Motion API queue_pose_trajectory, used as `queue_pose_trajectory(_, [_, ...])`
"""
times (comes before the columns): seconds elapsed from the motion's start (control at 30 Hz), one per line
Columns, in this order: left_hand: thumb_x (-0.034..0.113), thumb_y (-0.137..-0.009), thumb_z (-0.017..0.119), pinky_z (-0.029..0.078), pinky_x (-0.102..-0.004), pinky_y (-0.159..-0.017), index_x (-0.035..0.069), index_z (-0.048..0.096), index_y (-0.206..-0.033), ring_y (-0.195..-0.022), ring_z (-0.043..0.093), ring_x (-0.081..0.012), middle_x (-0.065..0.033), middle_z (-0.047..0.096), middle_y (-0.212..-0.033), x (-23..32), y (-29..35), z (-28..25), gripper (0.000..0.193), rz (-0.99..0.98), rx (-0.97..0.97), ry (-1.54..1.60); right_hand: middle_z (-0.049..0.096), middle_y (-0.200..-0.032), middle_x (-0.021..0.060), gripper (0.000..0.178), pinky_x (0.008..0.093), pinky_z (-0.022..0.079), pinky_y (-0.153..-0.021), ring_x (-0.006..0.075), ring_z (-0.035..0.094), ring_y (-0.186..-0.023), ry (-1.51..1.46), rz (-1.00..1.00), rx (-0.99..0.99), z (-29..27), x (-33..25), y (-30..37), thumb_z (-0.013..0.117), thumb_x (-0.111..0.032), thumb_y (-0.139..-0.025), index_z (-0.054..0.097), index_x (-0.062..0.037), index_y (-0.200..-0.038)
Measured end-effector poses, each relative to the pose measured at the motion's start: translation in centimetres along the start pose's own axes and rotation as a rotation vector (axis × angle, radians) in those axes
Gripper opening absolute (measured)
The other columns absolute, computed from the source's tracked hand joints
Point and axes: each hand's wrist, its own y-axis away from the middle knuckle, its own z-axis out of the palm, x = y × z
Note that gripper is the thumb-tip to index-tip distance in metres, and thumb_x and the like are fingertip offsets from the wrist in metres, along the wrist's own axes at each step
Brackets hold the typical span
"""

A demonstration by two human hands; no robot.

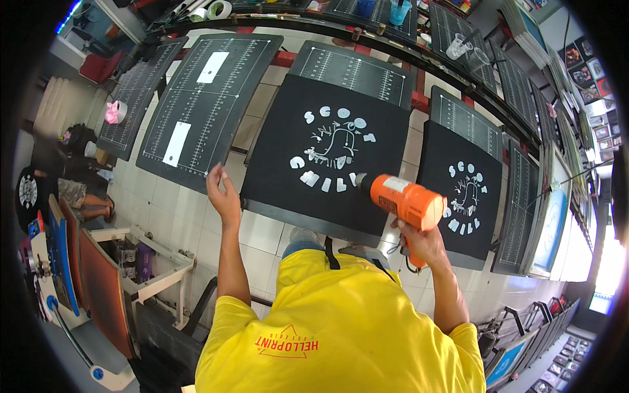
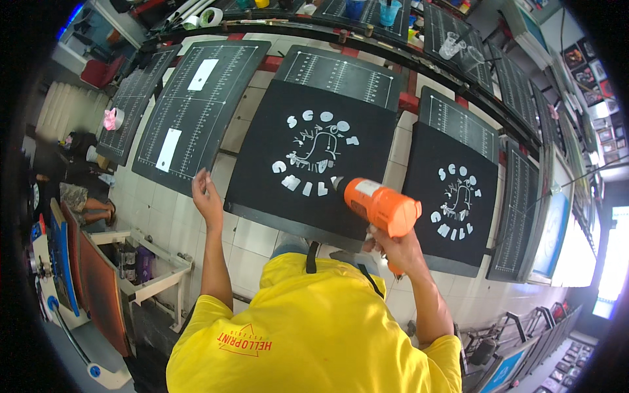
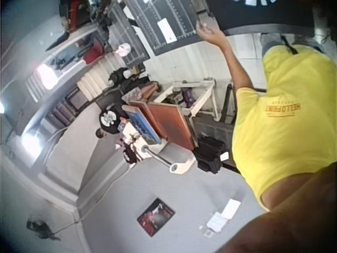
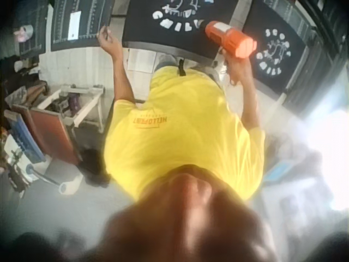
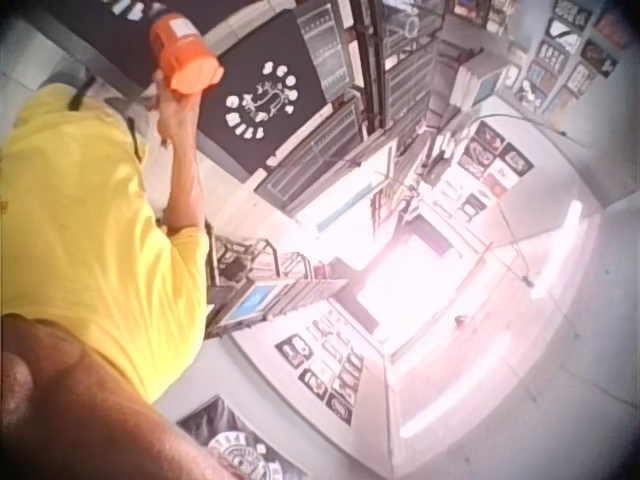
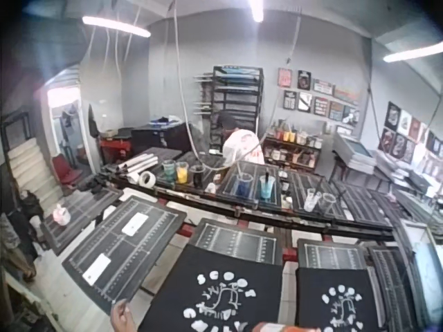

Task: The person uses a heat gun to dry ink on black t-shirts at a screen-printing station, then picks up a printing screen, applies tape to its edges, and wipes parts of the screen with a pink cloth.

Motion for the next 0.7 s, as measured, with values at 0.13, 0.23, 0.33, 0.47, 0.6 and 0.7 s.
queue_pose_trajectory(0.13, [0.015,-0.101,0.052,0.043,-0.0423,-0.105,-0.002,0.06,-0.127,-0.124,0.055,-0.0341,-0.0196,0.061,-0.127,-2.5,-5.1,0.0,0.032,0.066,-0.098,-0.107,0.066,-0.082,0.0016,0.022,0.0256,0.048,-0.053,0.0085,0.055,-0.057,0.072,0.045,0.125,2.5,-2.1,-3.0,0.064,-0.017,-0.096,0.059,-0.0023,-0.111])
queue_pose_trajectory(0.23, [0.019,-0.101,0.05,0.037,-0.0456,-0.112,-0.002,0.057,-0.132,-0.135,0.047,-0.0382,-0.0222,0.056,-0.138,-4.0,-7.2,0.8,0.038,0.036,-0.165,-0.162,0.067,-0.086,0.0036,0.021,0.025,0.049,-0.054,0.0085,0.056,-0.058,0.128,0.099,0.033,3.2,-2.5,-4.2,0.062,-0.02,-0.097,0.061,-0.004,-0.111])
queue_pose_trajectory(0.33, [0.018,-0.101,0.051,0.035,-0.0456,-0.114,-0.003,0.056,-0.134,-0.136,0.046,-0.0383,-0.0221,0.056,-0.139,-4.9,-8.5,1.9,0.04,0.091,-0.189,-0.213,0.067,-0.085,0.0034,0.026,0.0252,0.048,-0.053,0.0082,0.056,-0.058,0.11,0.121,0.115,3.8,-2.7,-6.0,0.066,-0.021,-0.095,0.06,-0.0025,-0.112])
queue_pose_trajectory(0.47, [0.017,-0.1,0.051,0.035,-0.0455,-0.114,-0.002,0.055,-0.135,-0.137,0.045,-0.0384,-0.0221,0.055,-0.139,-6.7,-9.1,2.6,0.04,0.184,-0.2,-0.283,0.067,-0.084,0.0033,0.028,0.0252,0.046,-0.051,0.0082,0.056,-0.056,0.14,0.15,0.091,4.1,-3.0,-6.6,0.067,-0.02,-0.094,0.059,-0.0015,-0.113])
queue_pose_trajectory(0.6, [0.016,-0.1,0.051,0.034,-0.0458,-0.115,-0.002,0.054,-0.137,-0.137,0.045,-0.0378,-0.0207,0.056,-0.14,-6.8,-9.0,3.2,0.042,0.182,-0.209,-0.286,0.066,-0.083,0.0029,0.027,0.0248,0.046,-0.05,0.0082,0.056,-0.057,0.169,0.165,0.133,4.6,-4.0,-6.9,0.067,-0.018,-0.093,0.059,-0.0016,-0.113])
queue_pose_trajectory(0.7, [0.017,-0.099,0.052,0.032,-0.0464,-0.116,-0.002,0.053,-0.137,-0.137,0.045,-0.0378,-0.02,0.056,-0.14,-6.3,-9.0,3.3,0.042,0.163,-0.223,-0.317,0.066,-0.083,0.0027,0.027,0.0244,0.046,-0.051,0.0083,0.057,-0.057,0.153,0.169,0.116,4.8,-3.9,-6.8,0.068,-0.02,-0.094,0.059,-0.0018,-0.112])
